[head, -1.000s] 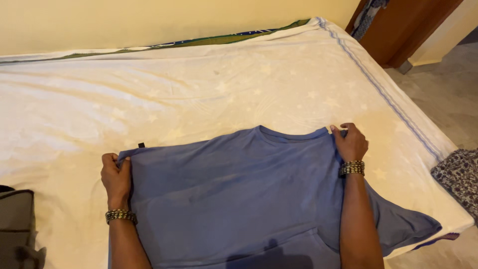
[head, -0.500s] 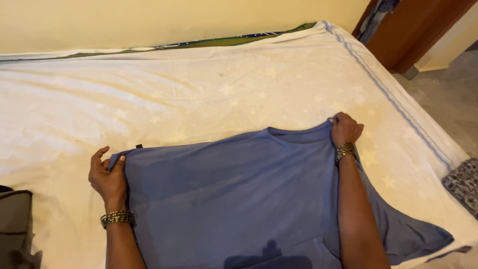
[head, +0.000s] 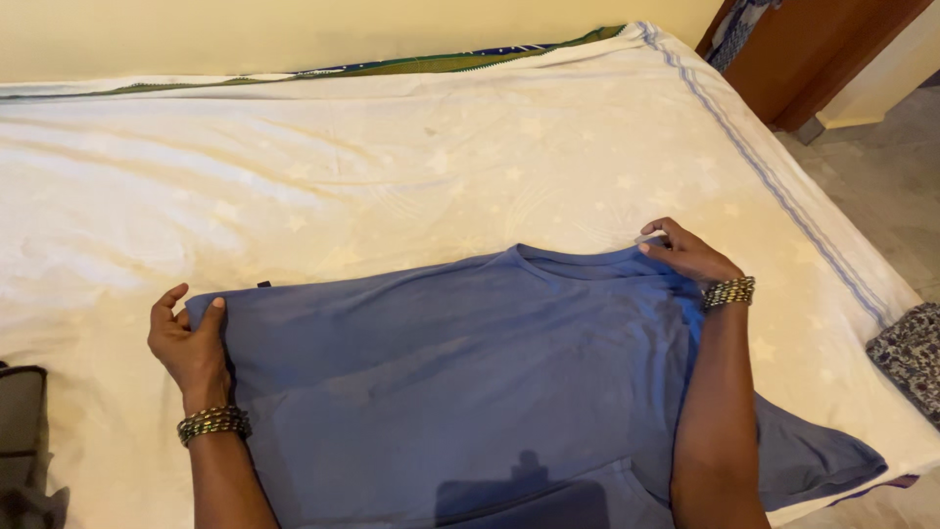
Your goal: The person folds a blue tank top by smoothing the fabric, folding the sides inward, and then rolling or folding the garment into a compact rectangular shape.
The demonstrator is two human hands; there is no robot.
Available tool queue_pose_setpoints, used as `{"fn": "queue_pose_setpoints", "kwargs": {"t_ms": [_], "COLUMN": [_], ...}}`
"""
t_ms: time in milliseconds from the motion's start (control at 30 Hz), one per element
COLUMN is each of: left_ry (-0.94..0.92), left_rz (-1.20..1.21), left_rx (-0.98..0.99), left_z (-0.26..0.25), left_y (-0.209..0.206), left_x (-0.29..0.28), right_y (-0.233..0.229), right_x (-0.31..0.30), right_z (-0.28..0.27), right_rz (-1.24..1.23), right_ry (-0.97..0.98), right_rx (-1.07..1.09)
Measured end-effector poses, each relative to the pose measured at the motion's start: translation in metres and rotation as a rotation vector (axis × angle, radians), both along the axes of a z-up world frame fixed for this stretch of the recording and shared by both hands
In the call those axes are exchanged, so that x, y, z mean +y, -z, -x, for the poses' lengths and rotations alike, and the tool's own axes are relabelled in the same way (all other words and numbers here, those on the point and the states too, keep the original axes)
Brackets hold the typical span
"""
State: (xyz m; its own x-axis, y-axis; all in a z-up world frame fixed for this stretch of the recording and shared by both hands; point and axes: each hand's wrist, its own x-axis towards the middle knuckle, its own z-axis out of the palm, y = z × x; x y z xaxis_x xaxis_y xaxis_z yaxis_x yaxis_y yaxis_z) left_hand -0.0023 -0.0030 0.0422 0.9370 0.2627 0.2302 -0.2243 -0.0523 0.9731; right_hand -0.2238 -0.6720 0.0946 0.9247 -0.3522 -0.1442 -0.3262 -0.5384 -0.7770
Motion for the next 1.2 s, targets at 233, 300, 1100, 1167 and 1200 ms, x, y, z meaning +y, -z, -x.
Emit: {"fn": "queue_pose_setpoints", "kwargs": {"t_ms": [233,300,1100,1167,1200], "left_ry": [0.023,0.010,-0.057,-0.056,-0.059], "left_rz": [-0.035,-0.047,-0.038,-0.040,-0.043], "left_rx": [-0.001,0.014,-0.023,-0.024,-0.015], "left_z": [-0.003,-0.002,-0.004,-0.004,-0.003], "left_y": [0.007,0.007,0.013,0.014,0.014], "left_x": [0.002,0.002,0.002,0.002,0.002], "right_y": [-0.005,0.002,0.067,0.087,0.093], "right_x": [-0.014,-0.021,-0.099,-0.123,-0.130], "right_z": [0.020,0.022,0.015,0.016,0.017], "right_rz": [-0.324,-0.352,0.191,0.082,0.167], "right_ry": [-0.086,-0.062,0.315,0.444,0.498], "right_rx": [-0.195,-0.228,0.059,-0.086,-0.125]}}
